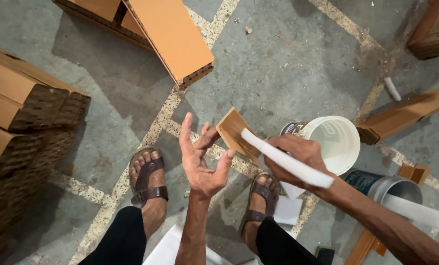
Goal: The person sits on a chair and repeatedly applies a white substance from a bucket onto thin wooden strips using a white foam applicator. They handle multiple strips one by one, coating their surfaces and edges before placing them aside.
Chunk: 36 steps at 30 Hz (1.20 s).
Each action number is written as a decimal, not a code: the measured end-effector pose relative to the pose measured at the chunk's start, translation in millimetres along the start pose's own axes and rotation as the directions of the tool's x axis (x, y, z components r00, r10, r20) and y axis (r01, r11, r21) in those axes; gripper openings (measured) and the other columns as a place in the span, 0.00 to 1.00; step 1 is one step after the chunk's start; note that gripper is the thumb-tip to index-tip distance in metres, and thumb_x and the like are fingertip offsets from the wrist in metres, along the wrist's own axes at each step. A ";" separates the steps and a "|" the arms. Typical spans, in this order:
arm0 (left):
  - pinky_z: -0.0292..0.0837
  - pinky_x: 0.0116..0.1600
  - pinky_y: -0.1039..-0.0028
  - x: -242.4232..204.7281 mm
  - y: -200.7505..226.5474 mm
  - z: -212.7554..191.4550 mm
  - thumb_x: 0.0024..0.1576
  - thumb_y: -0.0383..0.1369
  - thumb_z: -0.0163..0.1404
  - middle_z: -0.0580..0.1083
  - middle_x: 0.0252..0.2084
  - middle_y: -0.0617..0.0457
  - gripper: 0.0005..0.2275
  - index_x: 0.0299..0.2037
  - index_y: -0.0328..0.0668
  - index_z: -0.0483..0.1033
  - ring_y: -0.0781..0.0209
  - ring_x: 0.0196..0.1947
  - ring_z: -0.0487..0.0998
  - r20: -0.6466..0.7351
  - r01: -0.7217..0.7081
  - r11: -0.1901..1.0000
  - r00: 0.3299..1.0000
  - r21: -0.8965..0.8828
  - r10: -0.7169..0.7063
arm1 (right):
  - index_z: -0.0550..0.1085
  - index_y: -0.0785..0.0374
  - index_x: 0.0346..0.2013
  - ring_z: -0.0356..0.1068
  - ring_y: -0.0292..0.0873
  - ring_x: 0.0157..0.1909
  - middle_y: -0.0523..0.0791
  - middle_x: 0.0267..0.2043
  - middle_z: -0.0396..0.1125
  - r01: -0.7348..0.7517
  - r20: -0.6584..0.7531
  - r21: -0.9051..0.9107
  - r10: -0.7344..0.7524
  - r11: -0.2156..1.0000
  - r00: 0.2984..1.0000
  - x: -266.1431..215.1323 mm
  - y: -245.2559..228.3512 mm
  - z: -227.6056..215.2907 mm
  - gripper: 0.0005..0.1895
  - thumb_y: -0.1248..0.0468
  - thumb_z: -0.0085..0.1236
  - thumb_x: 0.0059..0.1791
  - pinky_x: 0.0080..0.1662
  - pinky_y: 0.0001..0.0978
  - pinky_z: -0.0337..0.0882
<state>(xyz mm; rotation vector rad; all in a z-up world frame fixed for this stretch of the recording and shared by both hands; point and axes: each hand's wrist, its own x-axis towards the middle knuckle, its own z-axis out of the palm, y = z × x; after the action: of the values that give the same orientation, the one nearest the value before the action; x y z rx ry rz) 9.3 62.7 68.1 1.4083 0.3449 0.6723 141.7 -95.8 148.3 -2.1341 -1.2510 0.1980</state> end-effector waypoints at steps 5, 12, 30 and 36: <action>0.53 0.82 0.49 -0.4 0.6 1.2 0.57 0.24 0.59 0.78 0.58 0.39 0.43 0.77 0.28 0.38 0.52 0.63 0.78 0.008 0.028 0.999 1.000 -0.036 -0.028 | 0.75 0.69 0.42 0.79 0.45 0.42 0.49 0.38 0.75 0.172 -0.168 -0.056 -0.179 0.983 0.969 7.3 -8.7 -24.8 0.10 0.72 0.66 0.48 0.41 0.33 0.79; 0.54 0.82 0.49 -2.2 3.1 4.8 0.56 0.23 0.58 0.77 0.59 0.39 0.42 0.76 0.29 0.39 0.50 0.62 0.79 0.011 -0.029 0.999 1.000 0.029 0.029 | 0.77 0.69 0.42 0.79 0.45 0.38 0.50 0.38 0.76 0.144 -0.103 -0.010 -0.144 0.990 0.984 12.0 0.7 -11.6 0.12 0.70 0.66 0.45 0.37 0.31 0.77; 0.49 0.83 0.48 -2.2 2.5 7.5 0.57 0.22 0.58 0.77 0.58 0.38 0.43 0.77 0.31 0.38 0.48 0.64 0.78 0.012 -0.028 1.000 1.000 0.007 0.028 | 0.79 0.69 0.40 0.76 0.42 0.29 0.49 0.32 0.75 0.008 -0.038 -0.025 -0.009 1.000 0.999 3.3 1.9 -11.5 0.12 0.70 0.67 0.42 0.31 0.30 0.73; 0.47 0.83 0.46 -2.4 0.8 7.8 0.56 0.22 0.58 0.77 0.58 0.38 0.44 0.77 0.30 0.36 0.48 0.65 0.77 0.028 -0.007 1.000 1.000 -0.025 0.008 | 0.78 0.68 0.39 0.77 0.41 0.31 0.49 0.33 0.75 -0.019 -0.098 -0.025 0.016 1.000 0.995 -7.9 -2.8 -25.6 0.09 0.70 0.66 0.46 0.33 0.29 0.75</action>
<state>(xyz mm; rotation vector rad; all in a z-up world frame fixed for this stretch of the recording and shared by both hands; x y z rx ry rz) 11.9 55.1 69.7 1.3943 0.3083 0.6609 146.5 -113.0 168.4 -2.1508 -1.1847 0.0842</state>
